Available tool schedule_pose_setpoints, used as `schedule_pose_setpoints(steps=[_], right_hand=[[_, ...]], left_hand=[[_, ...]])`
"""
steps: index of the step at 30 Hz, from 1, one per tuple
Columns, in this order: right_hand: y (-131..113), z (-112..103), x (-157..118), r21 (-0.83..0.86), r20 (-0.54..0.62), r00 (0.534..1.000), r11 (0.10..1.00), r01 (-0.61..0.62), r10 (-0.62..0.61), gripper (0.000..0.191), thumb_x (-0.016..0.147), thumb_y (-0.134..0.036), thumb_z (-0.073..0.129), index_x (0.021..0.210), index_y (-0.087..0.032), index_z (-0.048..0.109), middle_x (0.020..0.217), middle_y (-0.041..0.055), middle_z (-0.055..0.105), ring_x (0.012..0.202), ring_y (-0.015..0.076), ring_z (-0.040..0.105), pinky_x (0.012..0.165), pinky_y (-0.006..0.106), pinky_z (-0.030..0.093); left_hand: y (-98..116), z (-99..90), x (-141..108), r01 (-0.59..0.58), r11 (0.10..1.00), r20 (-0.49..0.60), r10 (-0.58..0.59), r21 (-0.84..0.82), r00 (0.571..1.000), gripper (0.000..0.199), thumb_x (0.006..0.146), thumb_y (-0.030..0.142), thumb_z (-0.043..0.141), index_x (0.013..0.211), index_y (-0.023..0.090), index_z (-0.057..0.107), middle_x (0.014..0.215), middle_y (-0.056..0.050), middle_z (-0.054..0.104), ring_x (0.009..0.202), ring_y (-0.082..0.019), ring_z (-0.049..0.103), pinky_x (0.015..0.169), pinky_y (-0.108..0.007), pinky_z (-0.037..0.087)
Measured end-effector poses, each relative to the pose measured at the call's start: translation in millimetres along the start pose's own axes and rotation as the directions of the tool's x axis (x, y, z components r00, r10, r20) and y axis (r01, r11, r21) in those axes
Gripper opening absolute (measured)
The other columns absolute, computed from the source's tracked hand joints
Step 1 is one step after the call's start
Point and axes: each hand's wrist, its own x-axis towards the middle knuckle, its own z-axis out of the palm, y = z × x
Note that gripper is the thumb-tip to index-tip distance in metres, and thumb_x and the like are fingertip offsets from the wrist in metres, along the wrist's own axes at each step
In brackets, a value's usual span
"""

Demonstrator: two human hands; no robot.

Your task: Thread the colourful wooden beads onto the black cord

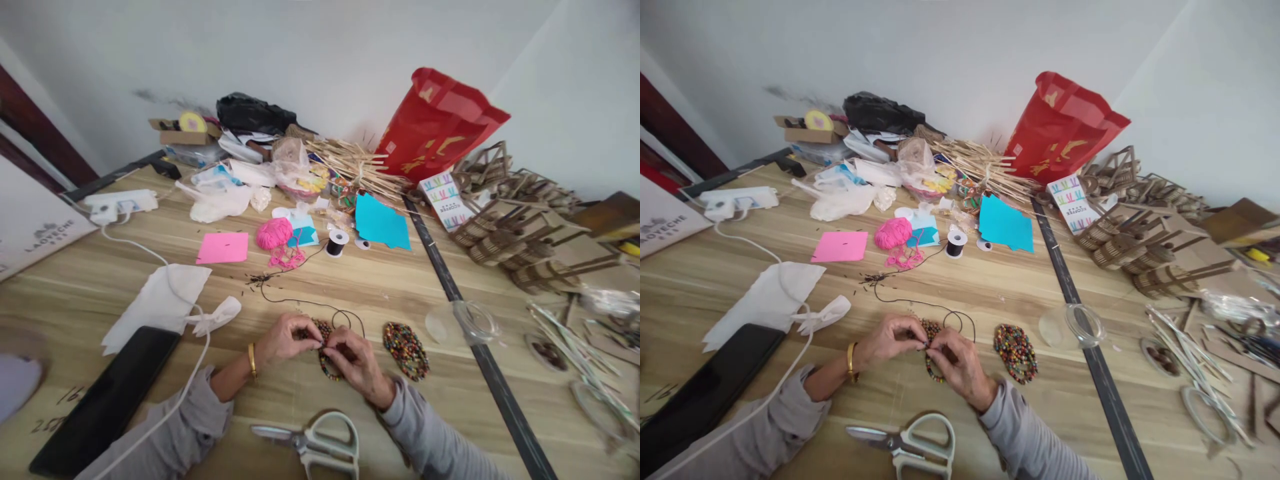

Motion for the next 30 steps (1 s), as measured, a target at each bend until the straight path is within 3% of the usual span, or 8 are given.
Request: schedule_pose_setpoints(steps=[8, 22, 30], right_hand=[[3, 1, 0, -0.014, -0.001, 1.0, 1.0, 0.007, -0.007, 0.013, 0.089, -0.026, 0.058, 0.081, -0.017, 0.058, 0.072, 0.0037, 0.061, 0.066, 0.0127, 0.057, 0.059, 0.024, 0.047], [3, 1, -1, 0.011, 0.02, 1.0, 1.0, -0.013, 0.013, 0.015, 0.087, -0.03, 0.061, 0.081, -0.017, 0.055, 0.071, 0.002, 0.058, 0.063, 0.0121, 0.054, 0.056, 0.022, 0.043], [-3, 0, 5, -0.021, 0.06, 0.994, 0.996, 0.091, -0.09, 0.005, 0.088, -0.023, 0.057, 0.087, -0.018, 0.057, 0.076, 0.0045, 0.059, 0.069, 0.0146, 0.053, 0.061, 0.025, 0.044]], left_hand=[[-1, 0.0, 0, -0.003, 1.0, 0.023, 0.003, 0.001, 1.0, 0.012, 0.072, 0.023, 0.07, 0.072, 0.011, 0.07, 0.071, -0.007, 0.069, 0.069, -0.016, 0.061, 0.068, -0.027, 0.048], [-7, 2.8, -1, 0.09, 0.992, 0.043, -0.086, -0.091, 0.995, 0.014, 0.07, 0.025, 0.073, 0.071, 0.011, 0.069, 0.07, -0.004, 0.068, 0.067, -0.014, 0.061, 0.065, -0.023, 0.047], [6, -0.9, 2, -0.068, 0.997, 0.067, 0.071, -0.046, 0.995, 0.017, 0.075, 0.029, 0.07, 0.068, 0.013, 0.069, 0.073, -0.004, 0.066, 0.071, -0.015, 0.06, 0.071, -0.026, 0.046]])
